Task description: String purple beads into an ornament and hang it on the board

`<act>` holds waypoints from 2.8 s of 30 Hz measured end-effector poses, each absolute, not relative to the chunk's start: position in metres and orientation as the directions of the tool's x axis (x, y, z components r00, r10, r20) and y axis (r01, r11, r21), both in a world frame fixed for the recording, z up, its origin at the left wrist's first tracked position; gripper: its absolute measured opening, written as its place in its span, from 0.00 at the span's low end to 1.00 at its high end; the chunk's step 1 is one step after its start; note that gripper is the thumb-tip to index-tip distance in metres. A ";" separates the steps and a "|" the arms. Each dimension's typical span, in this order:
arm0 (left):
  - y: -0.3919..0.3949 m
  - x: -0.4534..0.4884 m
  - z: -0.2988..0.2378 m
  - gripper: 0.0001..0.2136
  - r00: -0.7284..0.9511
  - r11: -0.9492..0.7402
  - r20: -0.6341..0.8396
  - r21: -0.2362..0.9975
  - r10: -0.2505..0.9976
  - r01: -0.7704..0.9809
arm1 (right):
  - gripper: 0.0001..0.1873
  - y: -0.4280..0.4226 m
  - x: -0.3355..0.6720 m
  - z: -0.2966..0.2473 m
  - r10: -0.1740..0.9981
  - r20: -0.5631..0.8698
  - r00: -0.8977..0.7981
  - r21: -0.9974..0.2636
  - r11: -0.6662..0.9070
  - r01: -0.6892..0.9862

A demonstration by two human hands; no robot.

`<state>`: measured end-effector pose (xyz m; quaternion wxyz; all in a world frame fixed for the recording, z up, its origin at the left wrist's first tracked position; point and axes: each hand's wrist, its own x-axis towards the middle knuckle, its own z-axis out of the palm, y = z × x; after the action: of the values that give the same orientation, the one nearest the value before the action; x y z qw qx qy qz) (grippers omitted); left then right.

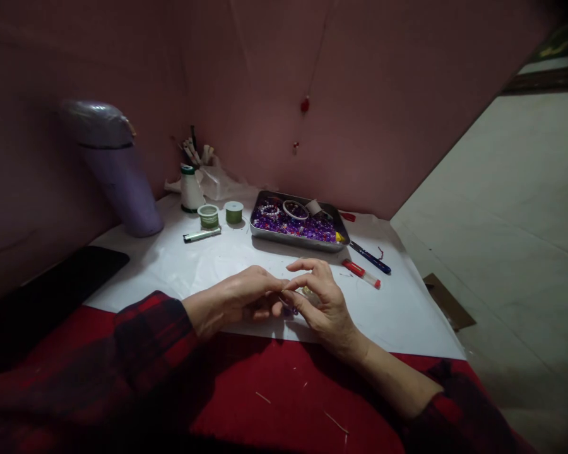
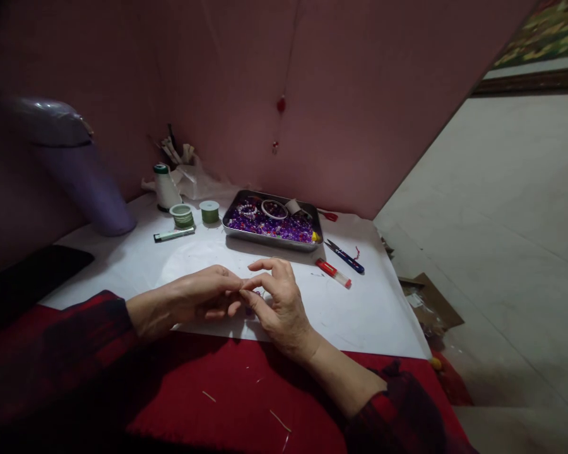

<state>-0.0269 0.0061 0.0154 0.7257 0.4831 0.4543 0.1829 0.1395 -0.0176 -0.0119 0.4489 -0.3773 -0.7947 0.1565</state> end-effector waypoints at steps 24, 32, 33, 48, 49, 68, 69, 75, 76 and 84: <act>0.004 -0.011 0.001 0.02 0.299 0.242 -0.296 0.948 0.907 0.206 | 0.05 -0.024 0.142 -0.015 0.821 0.532 -0.207 -0.549 0.521 0.654; 0.004 -0.015 -0.010 0.04 0.284 -0.150 0.023 0.888 0.959 0.436 | 0.05 -0.021 0.140 -0.020 0.840 0.511 -0.182 -0.506 0.465 0.726; 0.004 -0.016 -0.012 0.04 0.298 -0.235 0.098 0.853 0.949 0.467 | 0.05 -0.021 0.139 -0.020 0.842 0.510 -0.178 -0.503 0.460 0.732; 0.007 -0.023 -0.024 0.05 0.421 -0.604 0.433 0.593 0.797 0.532 | 0.05 -0.020 0.136 -0.020 0.842 0.491 -0.224 -0.445 0.463 0.767; 0.007 -0.023 -0.025 0.05 0.421 -0.603 0.433 0.595 0.797 0.531 | 0.05 -0.020 0.136 -0.020 0.841 0.489 -0.230 -0.442 0.467 0.766; 0.007 -0.024 -0.020 0.06 0.403 -0.554 0.384 0.649 0.830 0.522 | 0.07 -0.018 0.138 -0.019 0.851 0.470 -0.234 -0.494 0.474 0.729; 0.007 -0.024 -0.020 0.06 0.398 -0.547 0.380 0.654 0.835 0.522 | 0.07 -0.018 0.138 -0.018 0.853 0.466 -0.233 -0.498 0.471 0.728; 0.008 -0.024 -0.020 0.03 0.362 -0.507 0.357 0.653 0.861 0.562 | 0.07 -0.017 0.137 -0.017 0.868 0.445 -0.219 -0.526 0.451 0.721; 0.008 -0.024 -0.020 0.03 0.364 -0.504 0.351 0.650 0.863 0.569 | 0.07 -0.017 0.137 -0.017 0.870 0.443 -0.218 -0.531 0.450 0.718; 0.008 -0.026 -0.021 0.03 0.384 -0.522 0.356 0.624 0.852 0.581 | 0.06 -0.016 0.137 -0.018 0.871 0.449 -0.201 -0.550 0.446 0.706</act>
<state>-0.0257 0.0083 -0.0211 0.2037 0.8065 0.4443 0.3328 0.1371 -0.0158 -0.0177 0.3678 -0.5140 -0.7667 0.1123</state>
